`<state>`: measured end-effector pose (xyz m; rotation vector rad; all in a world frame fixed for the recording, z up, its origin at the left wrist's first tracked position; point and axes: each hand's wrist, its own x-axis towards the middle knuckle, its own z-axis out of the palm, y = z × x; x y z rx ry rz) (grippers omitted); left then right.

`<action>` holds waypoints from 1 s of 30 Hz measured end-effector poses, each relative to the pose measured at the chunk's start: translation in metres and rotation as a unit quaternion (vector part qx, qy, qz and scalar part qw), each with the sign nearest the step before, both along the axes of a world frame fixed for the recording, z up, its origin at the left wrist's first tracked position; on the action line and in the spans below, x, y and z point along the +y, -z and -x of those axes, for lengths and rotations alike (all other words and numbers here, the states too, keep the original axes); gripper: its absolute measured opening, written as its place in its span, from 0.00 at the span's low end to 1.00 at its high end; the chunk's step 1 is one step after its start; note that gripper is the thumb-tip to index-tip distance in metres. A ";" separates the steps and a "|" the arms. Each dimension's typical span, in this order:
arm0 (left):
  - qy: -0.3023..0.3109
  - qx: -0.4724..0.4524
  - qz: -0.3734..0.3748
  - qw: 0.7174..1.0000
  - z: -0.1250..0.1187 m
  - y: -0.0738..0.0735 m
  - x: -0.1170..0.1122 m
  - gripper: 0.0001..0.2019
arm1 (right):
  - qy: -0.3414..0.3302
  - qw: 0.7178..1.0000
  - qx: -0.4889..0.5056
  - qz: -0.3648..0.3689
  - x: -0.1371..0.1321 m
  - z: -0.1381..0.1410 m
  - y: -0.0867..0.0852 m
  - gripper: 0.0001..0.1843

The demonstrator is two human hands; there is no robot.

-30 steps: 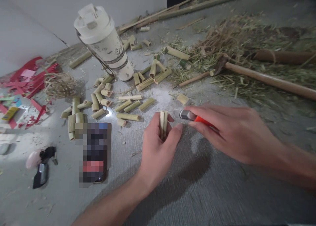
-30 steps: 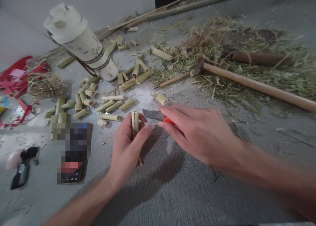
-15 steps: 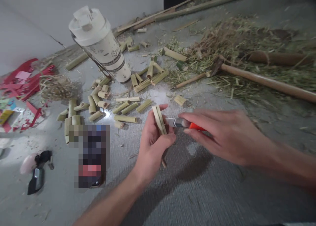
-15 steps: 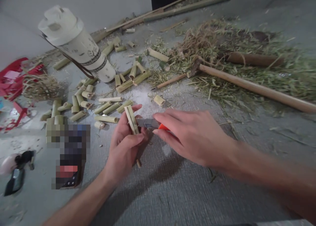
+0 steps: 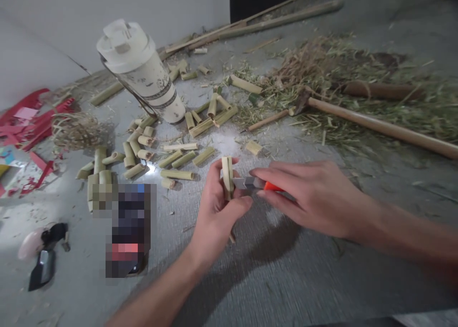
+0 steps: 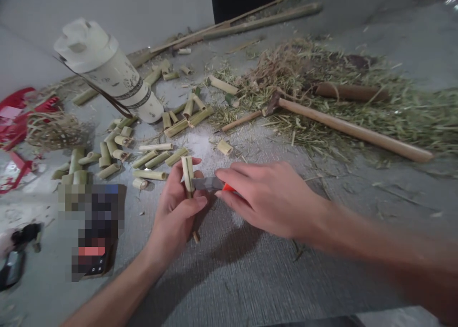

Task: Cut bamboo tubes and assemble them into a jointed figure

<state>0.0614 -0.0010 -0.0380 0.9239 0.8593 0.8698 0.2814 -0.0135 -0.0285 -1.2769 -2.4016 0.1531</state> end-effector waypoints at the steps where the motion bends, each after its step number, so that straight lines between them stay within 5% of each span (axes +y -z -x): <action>1: -0.004 0.005 -0.007 1.000 0.000 0.001 0.000 0.23 | 0.006 1.000 0.000 -0.003 0.000 0.000 0.000 0.17; 6: -0.083 0.016 -0.041 0.996 -0.004 0.006 0.003 0.09 | 0.081 0.995 -0.051 0.025 0.001 0.002 -0.005 0.15; 13: -0.133 0.033 -0.116 0.984 -0.005 0.014 0.003 0.16 | 0.115 0.978 -0.126 0.120 0.005 0.007 -0.015 0.15; 30: -0.139 0.119 -0.248 0.951 -0.005 0.016 0.006 0.19 | 0.128 0.982 -0.138 0.033 0.011 0.023 -0.003 0.16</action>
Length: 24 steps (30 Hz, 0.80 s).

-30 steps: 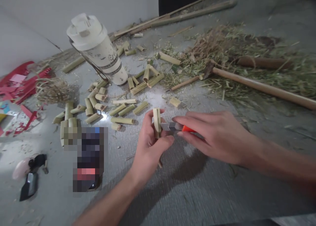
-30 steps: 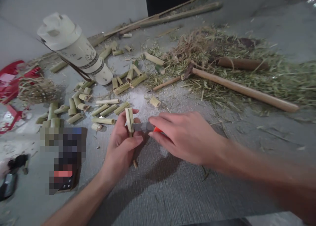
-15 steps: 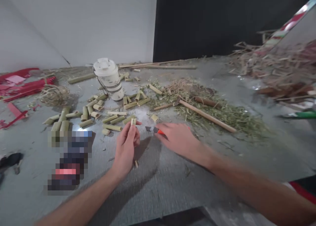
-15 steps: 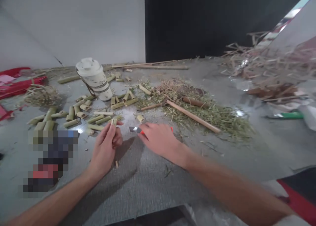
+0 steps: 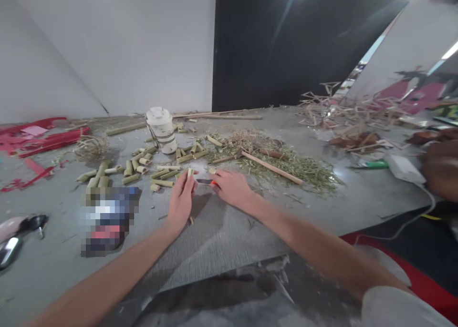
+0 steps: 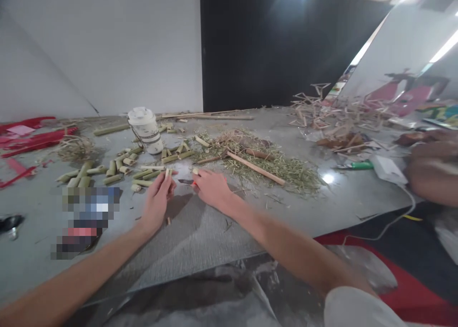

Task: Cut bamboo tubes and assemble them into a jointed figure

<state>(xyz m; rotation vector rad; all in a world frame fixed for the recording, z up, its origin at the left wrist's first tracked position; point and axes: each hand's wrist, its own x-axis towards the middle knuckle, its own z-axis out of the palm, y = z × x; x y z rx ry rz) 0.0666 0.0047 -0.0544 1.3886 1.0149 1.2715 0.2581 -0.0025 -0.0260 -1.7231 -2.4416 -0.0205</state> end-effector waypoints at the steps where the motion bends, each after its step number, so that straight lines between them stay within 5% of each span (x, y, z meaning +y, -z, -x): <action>1: -0.003 0.007 -0.004 1.000 0.001 0.001 0.002 0.18 | -0.006 1.000 -0.004 -0.005 0.001 0.002 0.002 0.15; 24: 0.019 0.073 0.005 0.997 0.005 0.013 0.021 0.17 | 0.017 0.994 -0.026 -0.104 0.022 -0.003 0.018 0.19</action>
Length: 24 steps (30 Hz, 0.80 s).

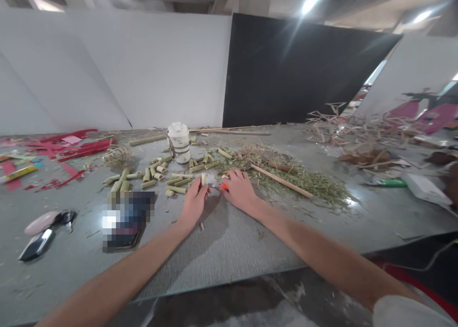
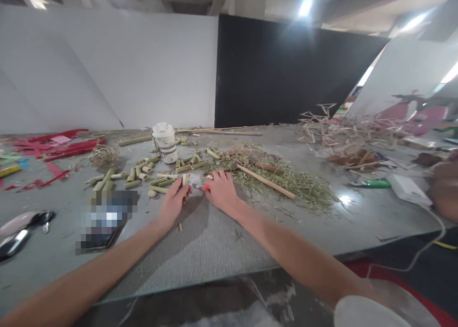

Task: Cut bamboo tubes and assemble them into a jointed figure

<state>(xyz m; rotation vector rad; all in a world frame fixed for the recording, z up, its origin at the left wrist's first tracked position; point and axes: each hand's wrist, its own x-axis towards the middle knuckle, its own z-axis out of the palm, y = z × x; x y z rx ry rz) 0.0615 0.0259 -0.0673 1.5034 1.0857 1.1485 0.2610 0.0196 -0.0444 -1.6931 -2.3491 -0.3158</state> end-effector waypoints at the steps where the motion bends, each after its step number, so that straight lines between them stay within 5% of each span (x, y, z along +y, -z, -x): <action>1: 0.000 -0.003 0.000 1.000 0.000 0.000 0.000 0.17 | 0.001 1.000 0.000 -0.003 0.000 0.000 0.001 0.19; 7: 0.003 -0.022 -0.003 1.000 0.000 -0.002 0.001 0.13 | -0.001 1.000 -0.003 -0.023 0.005 -0.002 0.006 0.20; 24: 0.004 -0.055 0.003 0.998 -0.004 0.000 0.002 0.21 | -0.017 0.999 0.007 -0.051 0.008 -0.006 0.017 0.16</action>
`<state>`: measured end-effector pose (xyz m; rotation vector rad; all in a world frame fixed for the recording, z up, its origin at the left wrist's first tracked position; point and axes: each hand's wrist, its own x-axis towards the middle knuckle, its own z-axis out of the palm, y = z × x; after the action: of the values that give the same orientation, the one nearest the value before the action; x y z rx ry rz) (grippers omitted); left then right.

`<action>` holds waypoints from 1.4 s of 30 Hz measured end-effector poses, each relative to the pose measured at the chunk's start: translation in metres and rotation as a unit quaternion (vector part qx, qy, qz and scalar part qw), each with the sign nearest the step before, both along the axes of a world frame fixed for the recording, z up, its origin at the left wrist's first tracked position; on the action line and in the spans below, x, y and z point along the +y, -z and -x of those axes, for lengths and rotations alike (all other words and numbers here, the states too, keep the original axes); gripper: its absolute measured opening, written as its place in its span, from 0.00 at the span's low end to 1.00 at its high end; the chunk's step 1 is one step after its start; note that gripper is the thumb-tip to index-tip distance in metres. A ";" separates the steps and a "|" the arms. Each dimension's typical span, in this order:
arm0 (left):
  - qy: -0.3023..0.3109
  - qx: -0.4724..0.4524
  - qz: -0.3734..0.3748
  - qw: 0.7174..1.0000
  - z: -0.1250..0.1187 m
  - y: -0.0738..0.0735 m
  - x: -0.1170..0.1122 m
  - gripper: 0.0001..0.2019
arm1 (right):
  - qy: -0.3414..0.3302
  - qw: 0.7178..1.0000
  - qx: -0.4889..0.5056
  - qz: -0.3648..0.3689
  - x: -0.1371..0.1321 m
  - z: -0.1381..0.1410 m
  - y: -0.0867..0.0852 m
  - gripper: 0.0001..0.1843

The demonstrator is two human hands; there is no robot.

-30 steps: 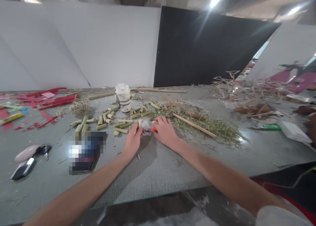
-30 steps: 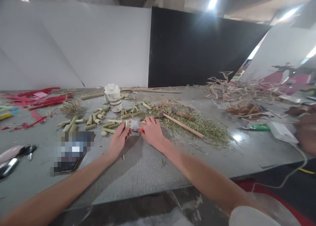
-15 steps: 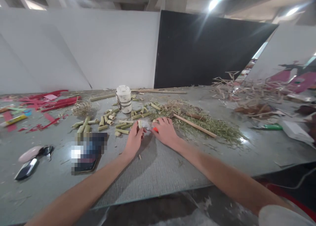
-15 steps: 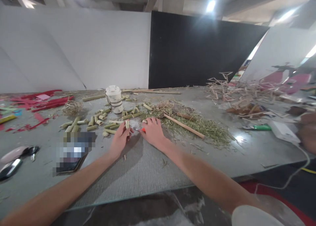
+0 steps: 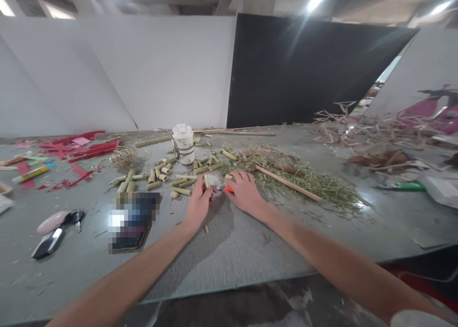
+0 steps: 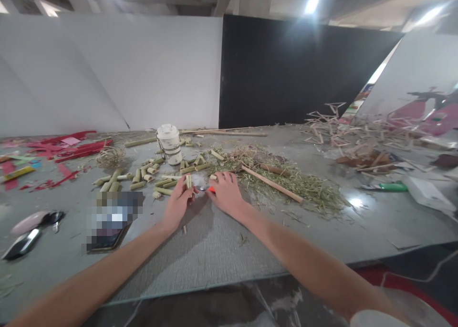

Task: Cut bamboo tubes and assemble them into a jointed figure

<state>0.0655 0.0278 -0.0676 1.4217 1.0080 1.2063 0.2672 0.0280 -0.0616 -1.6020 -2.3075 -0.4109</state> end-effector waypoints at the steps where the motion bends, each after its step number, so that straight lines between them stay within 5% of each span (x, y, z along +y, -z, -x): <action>1: 0.000 0.003 0.000 1.000 0.000 0.001 0.001 0.21 | 0.000 1.000 0.003 -0.001 0.000 -0.001 0.000 0.16; 16: 0.004 0.020 0.015 1.000 -0.005 -0.009 -0.004 0.22 | -0.010 0.997 0.076 0.023 -0.005 -0.010 -0.005 0.17; 20: 0.005 0.013 0.035 0.999 -0.006 -0.010 -0.008 0.21 | -0.004 0.995 0.097 0.019 0.009 -0.014 -0.017 0.15; 23: 0.007 0.012 0.049 0.999 -0.007 -0.008 -0.010 0.22 | -0.006 0.995 0.096 0.032 0.053 -0.019 -0.040 0.12; 28: 0.014 0.008 0.077 0.997 -0.007 -0.009 -0.013 0.26 | -0.030 0.990 0.069 0.118 0.178 -0.006 -0.079 0.18; 33: 0.021 0.003 0.091 0.996 -0.005 -0.004 -0.022 0.28 | -0.027 0.982 0.052 0.180 0.281 0.044 -0.085 0.21; 38: 0.053 -0.019 0.120 0.991 -0.006 0.014 -0.024 0.31 | -0.010 0.973 0.028 0.230 0.326 0.076 -0.070 0.22; 42: 0.078 -0.023 0.137 0.987 -0.004 0.023 -0.023 0.33 | 0.002 0.958 -0.003 0.287 0.336 0.059 -0.065 0.21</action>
<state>0.0695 0.0052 -0.0909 1.2261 0.9702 0.9423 0.2082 0.3641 0.0037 -1.8403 -2.5749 0.2905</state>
